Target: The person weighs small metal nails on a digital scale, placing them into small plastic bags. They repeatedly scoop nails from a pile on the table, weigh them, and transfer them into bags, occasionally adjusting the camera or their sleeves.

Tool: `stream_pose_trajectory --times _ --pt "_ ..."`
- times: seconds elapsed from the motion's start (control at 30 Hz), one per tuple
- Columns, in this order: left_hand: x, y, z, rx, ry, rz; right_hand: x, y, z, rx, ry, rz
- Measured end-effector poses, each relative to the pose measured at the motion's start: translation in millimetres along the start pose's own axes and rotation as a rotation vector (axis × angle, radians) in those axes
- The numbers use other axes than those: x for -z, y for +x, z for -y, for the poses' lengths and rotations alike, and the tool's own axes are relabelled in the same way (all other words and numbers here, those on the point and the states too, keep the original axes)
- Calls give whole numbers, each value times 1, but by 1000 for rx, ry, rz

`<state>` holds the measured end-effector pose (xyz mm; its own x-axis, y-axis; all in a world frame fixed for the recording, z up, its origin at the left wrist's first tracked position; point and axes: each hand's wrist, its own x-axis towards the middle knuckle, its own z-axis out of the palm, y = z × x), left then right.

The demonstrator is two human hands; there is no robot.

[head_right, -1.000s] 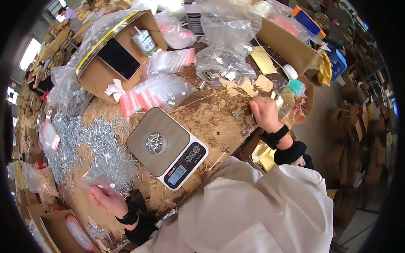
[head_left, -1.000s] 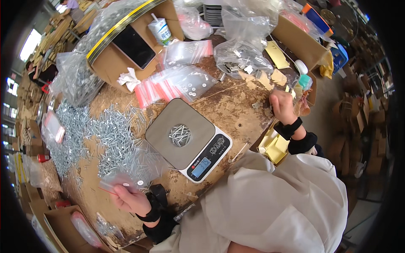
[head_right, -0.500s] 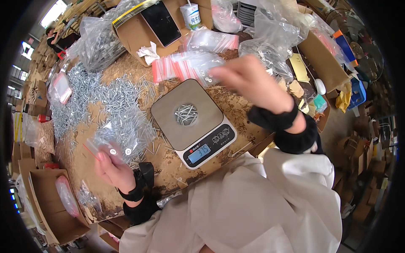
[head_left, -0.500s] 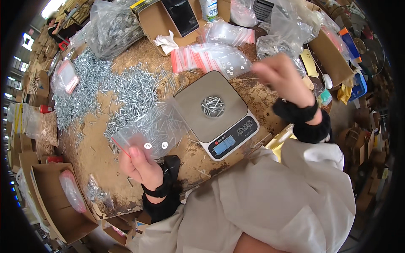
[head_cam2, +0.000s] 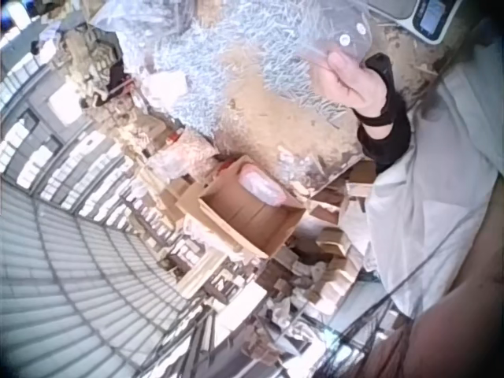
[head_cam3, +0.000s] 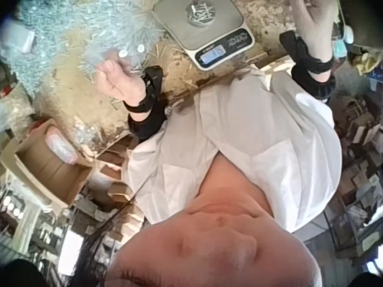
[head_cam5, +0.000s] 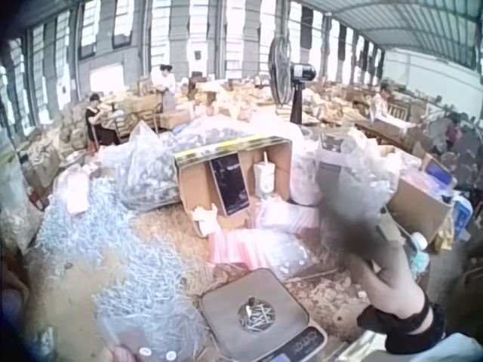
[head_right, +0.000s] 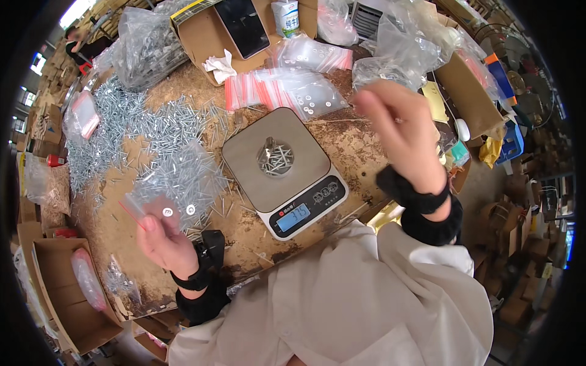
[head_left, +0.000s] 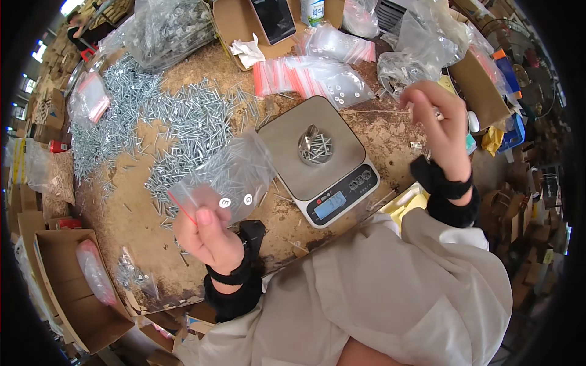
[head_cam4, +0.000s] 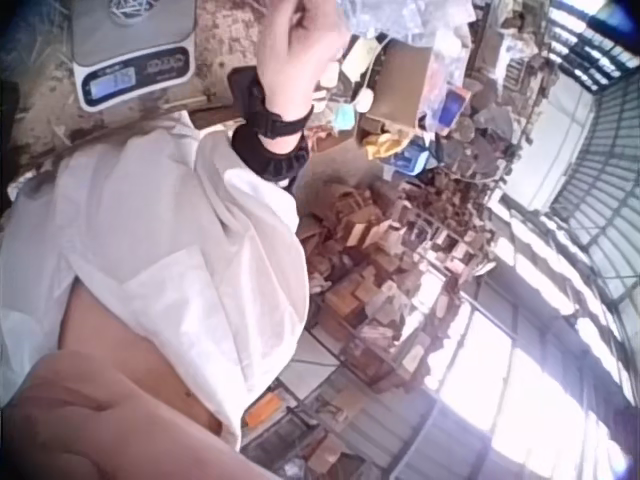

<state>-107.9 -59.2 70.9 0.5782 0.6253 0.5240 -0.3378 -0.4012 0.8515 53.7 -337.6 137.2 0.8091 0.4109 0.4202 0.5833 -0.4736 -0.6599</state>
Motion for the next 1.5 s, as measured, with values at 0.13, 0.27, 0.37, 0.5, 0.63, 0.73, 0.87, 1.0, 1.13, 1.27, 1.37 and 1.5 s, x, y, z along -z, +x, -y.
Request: stream_pose_trajectory --times 0.13,0.27,0.37,0.5,0.63,0.73,0.87,1.0,1.13,1.27,1.37,1.5 --pt "2 -2 0 90 -156 -23 42 -43 -51 -285 -317 -58" --pt "2 -4 7 126 -109 -94 43 -87 -93 -53 -652 -23" --pt "-2 -3 16 167 -22 -183 28 -106 -105 -40 -550 173" --pt "0 -3 17 206 9 -127 26 -92 -114 -114 -455 143" --pt "-12 -1 16 178 4 -152 21 -68 -128 -28 -449 161" --pt "-1 8 14 126 -48 -13 25 -51 -133 -40 -511 214" --pt "-8 10 10 120 -2 -16 38 -33 -121 52 -446 -120" --pt "-9 11 10 109 -35 23 68 -47 -119 10 -437 -287" --pt "2 9 14 124 -119 102 89 -82 -120 -119 -447 -211" --pt "30 -10 44 185 -114 19 91 -100 -102 -201 -385 -103" --pt "24 -18 52 168 -197 -84 85 -85 -82 -141 -302 -98" --pt "22 -16 50 169 -362 -133 82 -80 -89 -298 -346 289"
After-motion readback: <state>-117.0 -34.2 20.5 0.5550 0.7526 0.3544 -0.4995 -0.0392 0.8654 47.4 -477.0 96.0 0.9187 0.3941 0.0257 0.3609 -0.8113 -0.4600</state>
